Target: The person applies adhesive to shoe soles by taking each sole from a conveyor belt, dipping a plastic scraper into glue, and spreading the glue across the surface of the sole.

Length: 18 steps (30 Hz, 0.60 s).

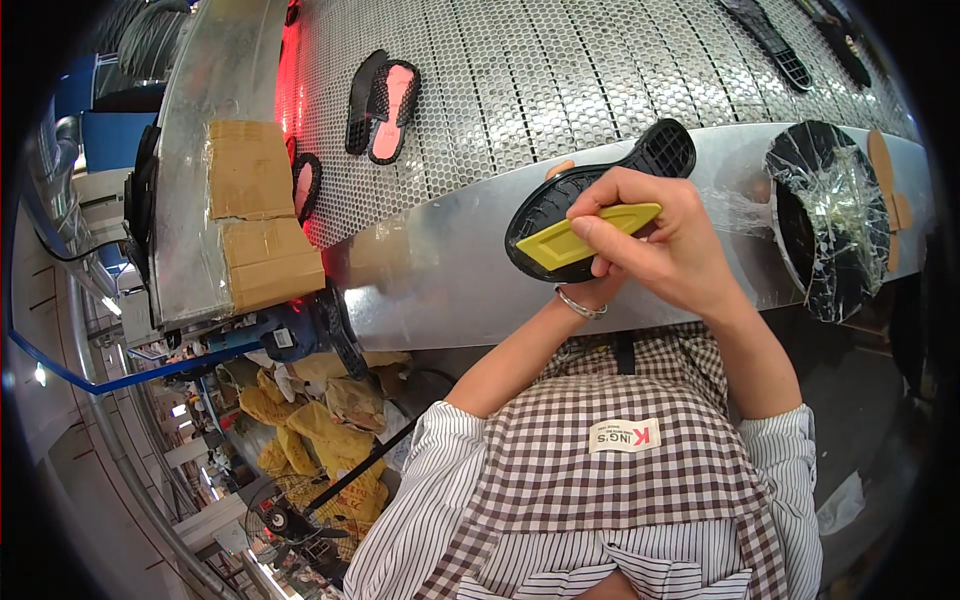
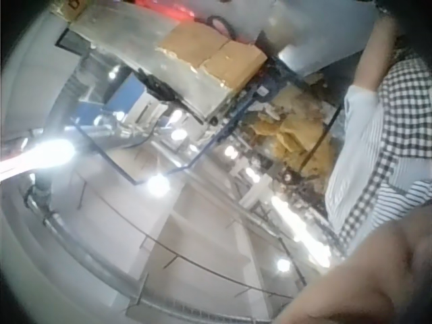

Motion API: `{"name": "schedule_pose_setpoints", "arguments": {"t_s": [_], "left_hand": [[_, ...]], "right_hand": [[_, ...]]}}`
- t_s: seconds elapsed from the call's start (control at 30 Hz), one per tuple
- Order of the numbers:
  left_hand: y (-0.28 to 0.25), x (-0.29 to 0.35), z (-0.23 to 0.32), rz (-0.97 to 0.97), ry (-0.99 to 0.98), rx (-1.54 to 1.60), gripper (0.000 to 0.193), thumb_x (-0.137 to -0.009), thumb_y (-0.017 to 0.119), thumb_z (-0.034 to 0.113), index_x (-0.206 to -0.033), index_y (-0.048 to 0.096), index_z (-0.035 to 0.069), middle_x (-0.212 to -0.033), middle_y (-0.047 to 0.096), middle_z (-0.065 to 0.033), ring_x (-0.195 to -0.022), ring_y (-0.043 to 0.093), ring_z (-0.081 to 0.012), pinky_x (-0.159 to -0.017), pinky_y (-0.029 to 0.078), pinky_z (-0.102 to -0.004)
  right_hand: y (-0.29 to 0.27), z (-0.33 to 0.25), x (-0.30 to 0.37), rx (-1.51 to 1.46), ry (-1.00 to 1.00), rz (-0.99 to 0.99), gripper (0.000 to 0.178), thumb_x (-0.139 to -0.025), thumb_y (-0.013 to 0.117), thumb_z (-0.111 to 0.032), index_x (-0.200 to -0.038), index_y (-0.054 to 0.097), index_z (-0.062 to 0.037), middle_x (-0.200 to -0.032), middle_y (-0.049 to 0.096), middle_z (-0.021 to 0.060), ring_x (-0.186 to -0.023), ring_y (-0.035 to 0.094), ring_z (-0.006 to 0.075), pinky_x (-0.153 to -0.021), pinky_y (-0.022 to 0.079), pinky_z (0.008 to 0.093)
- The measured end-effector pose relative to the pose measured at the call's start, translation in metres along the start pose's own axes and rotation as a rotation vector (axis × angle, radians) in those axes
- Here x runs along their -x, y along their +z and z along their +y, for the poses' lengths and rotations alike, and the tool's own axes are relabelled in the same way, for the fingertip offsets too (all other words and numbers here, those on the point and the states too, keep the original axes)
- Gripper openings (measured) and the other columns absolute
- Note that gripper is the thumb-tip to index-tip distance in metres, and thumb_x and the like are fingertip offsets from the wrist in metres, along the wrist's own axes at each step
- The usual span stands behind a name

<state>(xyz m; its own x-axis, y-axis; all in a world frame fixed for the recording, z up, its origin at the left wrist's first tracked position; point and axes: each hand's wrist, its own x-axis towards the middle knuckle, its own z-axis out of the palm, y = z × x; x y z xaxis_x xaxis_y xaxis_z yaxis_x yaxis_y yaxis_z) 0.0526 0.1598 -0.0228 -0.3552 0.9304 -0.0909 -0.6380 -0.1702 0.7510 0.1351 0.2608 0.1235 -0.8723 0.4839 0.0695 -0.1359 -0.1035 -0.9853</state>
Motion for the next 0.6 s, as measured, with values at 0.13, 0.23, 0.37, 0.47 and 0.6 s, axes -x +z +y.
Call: {"name": "schedule_pose_setpoints", "arguments": {"t_s": [0.13, 0.23, 0.37, 0.47, 0.6], "left_hand": [[0.02, 0.002, 0.023, 0.031, 0.134, -0.975, 0.027, -0.087, 0.065, 0.031, -0.103, 0.058, 0.01, -0.072, 0.055, 0.0014, -0.084, 0.059, -0.0139, -0.079, 0.048, -0.0275], [0.027, 0.001, 0.031, 0.037, 0.05, -0.859, 0.037, -0.086, 0.067, 0.027, -0.117, 0.055, 0.011, -0.094, 0.061, -0.0022, -0.098, 0.059, -0.0141, -0.09, 0.046, -0.0291], [0.023, 0.002, 0.038, 0.11, -0.082, -0.152, 0.052, -0.087, 0.066, 0.027, -0.133, 0.048, 0.01, -0.124, 0.056, -0.0058, -0.114, 0.054, -0.0137, -0.097, 0.043, -0.0313], [0.031, -0.002, 0.043, 0.073, -0.041, -0.256, 0.038, -0.088, 0.065, 0.026, -0.119, 0.053, 0.008, -0.11, 0.059, -0.0026, -0.102, 0.056, -0.0139, -0.089, 0.046, -0.0308], [0.019, 0.0, 0.046, 0.032, -0.097, -0.474, 0.025, -0.089, 0.062, 0.033, -0.091, 0.058, 0.009, -0.074, 0.059, 0.001, -0.073, 0.056, -0.0147, -0.068, 0.046, -0.0284]], "right_hand": [[-0.019, -0.012, -0.017, 0.146, -0.07, -0.194, 0.008, -0.086, 0.065, -0.006, -0.087, 0.065, 0.0013, -0.074, 0.064, 0.0019, -0.058, 0.06, 0.0064, -0.05, 0.048, 0.0192], [-0.031, -0.018, -0.019, 0.271, -0.128, -0.292, 0.007, -0.086, 0.065, -0.006, -0.088, 0.064, 0.001, -0.074, 0.063, 0.0009, -0.058, 0.059, 0.0057, -0.049, 0.046, 0.0189], [-0.025, -0.019, -0.003, 0.094, -0.093, 0.031, 0.009, -0.088, 0.064, -0.008, -0.091, 0.064, 0.0004, -0.073, 0.064, 0.0025, -0.056, 0.058, 0.0045, -0.049, 0.045, 0.0181], [-0.017, -0.006, 0.005, -0.064, -0.015, 0.194, 0.011, -0.091, 0.062, -0.01, -0.094, 0.061, -0.0001, -0.076, 0.064, 0.0032, -0.057, 0.06, 0.0045, -0.049, 0.046, 0.0167], [0.001, 0.013, 0.011, -0.138, 0.049, 0.249, 0.01, -0.09, 0.062, -0.011, -0.091, 0.06, -0.0014, -0.077, 0.066, 0.0034, -0.058, 0.062, 0.0051, -0.048, 0.047, 0.0168]]}}
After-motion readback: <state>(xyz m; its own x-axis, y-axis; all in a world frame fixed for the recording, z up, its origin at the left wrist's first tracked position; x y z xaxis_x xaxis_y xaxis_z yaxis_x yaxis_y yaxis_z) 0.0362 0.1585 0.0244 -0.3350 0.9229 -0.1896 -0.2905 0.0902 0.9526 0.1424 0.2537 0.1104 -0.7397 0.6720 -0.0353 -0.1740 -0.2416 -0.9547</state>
